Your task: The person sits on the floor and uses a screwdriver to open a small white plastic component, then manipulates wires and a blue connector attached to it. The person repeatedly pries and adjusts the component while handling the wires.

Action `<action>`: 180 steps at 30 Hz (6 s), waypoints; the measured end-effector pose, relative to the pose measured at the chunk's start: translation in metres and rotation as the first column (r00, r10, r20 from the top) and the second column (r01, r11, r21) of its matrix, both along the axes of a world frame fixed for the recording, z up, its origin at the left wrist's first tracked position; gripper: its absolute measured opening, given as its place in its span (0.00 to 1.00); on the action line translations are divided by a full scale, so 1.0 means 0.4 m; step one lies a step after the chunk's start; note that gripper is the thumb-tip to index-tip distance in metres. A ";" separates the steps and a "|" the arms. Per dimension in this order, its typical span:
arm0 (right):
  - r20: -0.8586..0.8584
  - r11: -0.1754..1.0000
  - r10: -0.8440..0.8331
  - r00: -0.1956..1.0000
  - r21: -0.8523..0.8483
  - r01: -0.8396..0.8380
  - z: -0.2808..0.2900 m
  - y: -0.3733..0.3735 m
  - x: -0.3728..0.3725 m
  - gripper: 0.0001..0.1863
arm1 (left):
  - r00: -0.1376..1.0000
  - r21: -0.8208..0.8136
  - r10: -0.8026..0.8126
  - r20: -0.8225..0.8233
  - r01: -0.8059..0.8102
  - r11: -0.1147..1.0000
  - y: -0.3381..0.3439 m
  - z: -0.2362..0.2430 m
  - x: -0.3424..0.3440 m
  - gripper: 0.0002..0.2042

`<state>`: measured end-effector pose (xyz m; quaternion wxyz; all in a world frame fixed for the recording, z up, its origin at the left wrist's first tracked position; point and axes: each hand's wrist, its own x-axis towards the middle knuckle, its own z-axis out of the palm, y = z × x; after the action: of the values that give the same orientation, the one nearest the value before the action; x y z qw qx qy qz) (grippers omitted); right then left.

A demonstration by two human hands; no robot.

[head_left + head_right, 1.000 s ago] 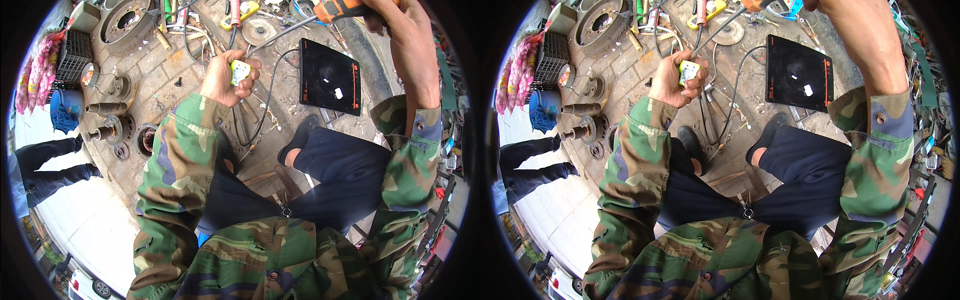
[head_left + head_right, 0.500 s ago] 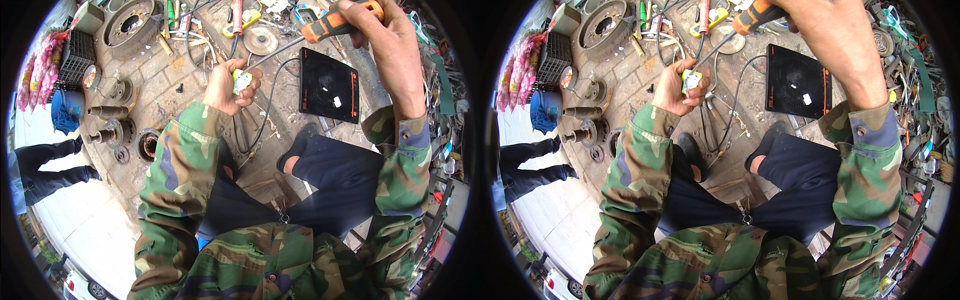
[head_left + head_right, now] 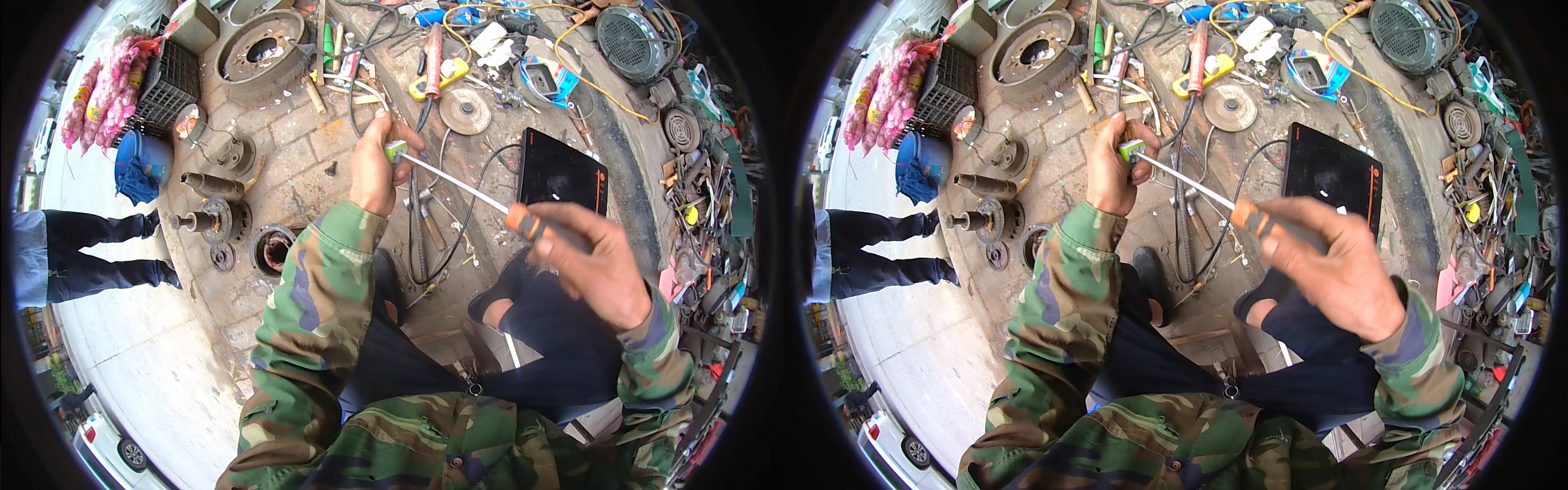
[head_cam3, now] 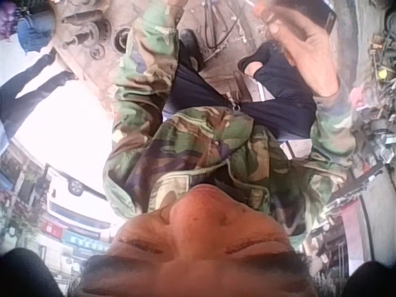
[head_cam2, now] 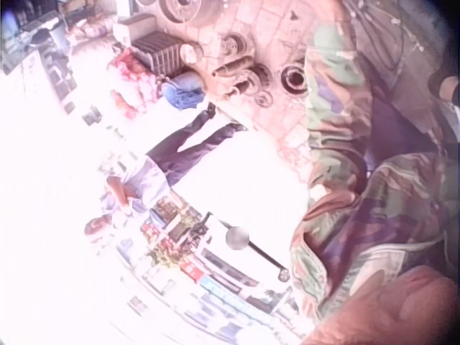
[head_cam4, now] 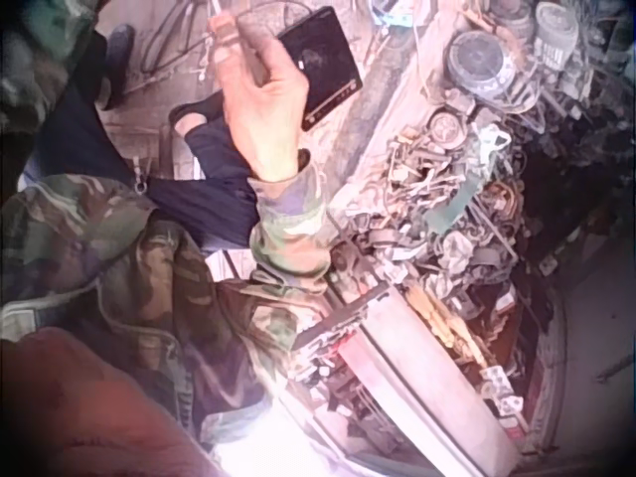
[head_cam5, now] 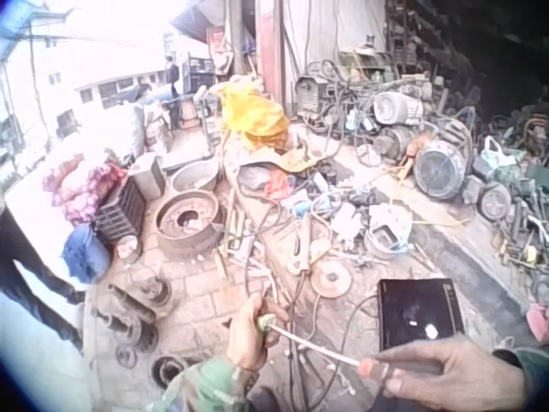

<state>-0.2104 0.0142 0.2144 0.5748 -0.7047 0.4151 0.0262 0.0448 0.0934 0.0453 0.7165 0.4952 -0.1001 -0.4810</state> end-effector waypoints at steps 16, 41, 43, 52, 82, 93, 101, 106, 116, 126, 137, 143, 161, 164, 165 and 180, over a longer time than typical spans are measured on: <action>0.076 0.450 -0.387 0.919 0.886 0.116 -0.054 0.000 -0.030 0.23 | 0.989 -0.283 0.097 0.109 -0.063 0.957 0.031 0.006 -0.019 0.26; 0.069 0.744 0.384 0.921 -0.614 -0.264 -0.080 0.053 -0.033 0.23 | 0.983 -0.127 0.128 0.135 -0.111 0.986 0.026 -0.049 -0.024 0.25; 0.000 0.712 0.383 0.924 -0.638 -0.295 -0.086 0.054 -0.045 0.22 | 0.985 -0.128 0.130 0.114 -0.115 0.985 0.024 -0.044 -0.020 0.25; -0.024 0.622 -0.302 0.953 0.753 0.216 -0.039 0.016 -0.019 0.21 | 0.988 -0.118 0.122 0.090 -0.111 0.987 -0.001 -0.043 -0.027 0.25; 0.568 0.939 -0.020 0.823 -0.272 0.211 -0.024 -0.001 0.008 0.17 | 0.965 -0.182 0.035 -0.260 -0.085 0.980 -0.010 -0.031 -0.028 0.24; 0.375 0.792 0.232 0.898 -0.608 0.049 0.060 -0.081 0.067 0.13 | 0.812 -0.085 -0.177 -0.556 0.156 0.984 0.004 -0.058 -0.046 0.19; 0.173 0.761 0.152 0.973 -0.649 -0.003 0.092 -0.125 0.114 0.15 | 0.608 -0.205 -0.350 -0.712 0.297 0.933 0.004 -0.082 -0.042 0.20; 0.240 0.844 0.130 0.962 -0.536 0.020 0.045 -0.197 0.094 0.14 | 0.543 -0.234 -0.402 -0.737 0.353 0.906 0.002 -0.089 -0.041 0.18; 0.203 0.918 0.051 0.978 -0.394 0.034 0.022 -0.259 0.080 0.12 | 0.637 -0.070 -0.308 -0.706 0.370 0.926 0.002 -0.069 -0.067 0.18; 0.241 0.900 0.011 0.970 -0.424 0.096 -0.007 -0.273 0.086 0.13 | 0.626 -0.043 -0.322 -0.710 0.418 0.907 0.003 -0.070 -0.083 0.21; 0.192 0.903 -0.006 0.981 -0.421 0.088 0.018 -0.249 0.090 0.12 | 0.624 -0.067 -0.339 -0.704 0.418 0.906 0.001 -0.065 -0.081 0.22; 0.283 0.867 0.097 0.954 -0.494 0.058 0.011 -0.252 0.080 0.13 | 0.627 -0.049 -0.322 -0.709 0.412 0.910 -0.001 -0.061 -0.081 0.22; 0.168 0.887 -0.193 0.967 -0.392 0.246 0.020 -0.248 0.085 0.10 | 0.580 -0.037 -0.310 -0.753 0.433 0.900 -0.009 -0.073 -0.085 0.23; 0.279 0.857 0.042 0.959 -0.503 0.108 0.012 -0.261 0.081 0.22 | 0.600 -0.025 -0.309 -0.738 0.433 0.901 -0.010 -0.080 -0.086 0.23; 0.145 0.857 0.022 0.989 -0.513 0.056 0.011 -0.268 0.075 0.23 | 0.609 -0.028 -0.325 -0.723 0.444 0.895 -0.009 -0.082 -0.088 0.23; 0.179 0.803 0.061 0.982 -0.593 0.058 -0.009 -0.268 0.056 0.17 | 0.586 0.001 -0.295 -0.755 0.451 0.893 -0.006 -0.086 -0.090 0.23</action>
<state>-0.1878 -0.0932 0.2106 0.3616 -0.8489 0.3452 -0.1717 0.0087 0.0908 0.0107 0.5255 0.2924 0.1426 -0.7861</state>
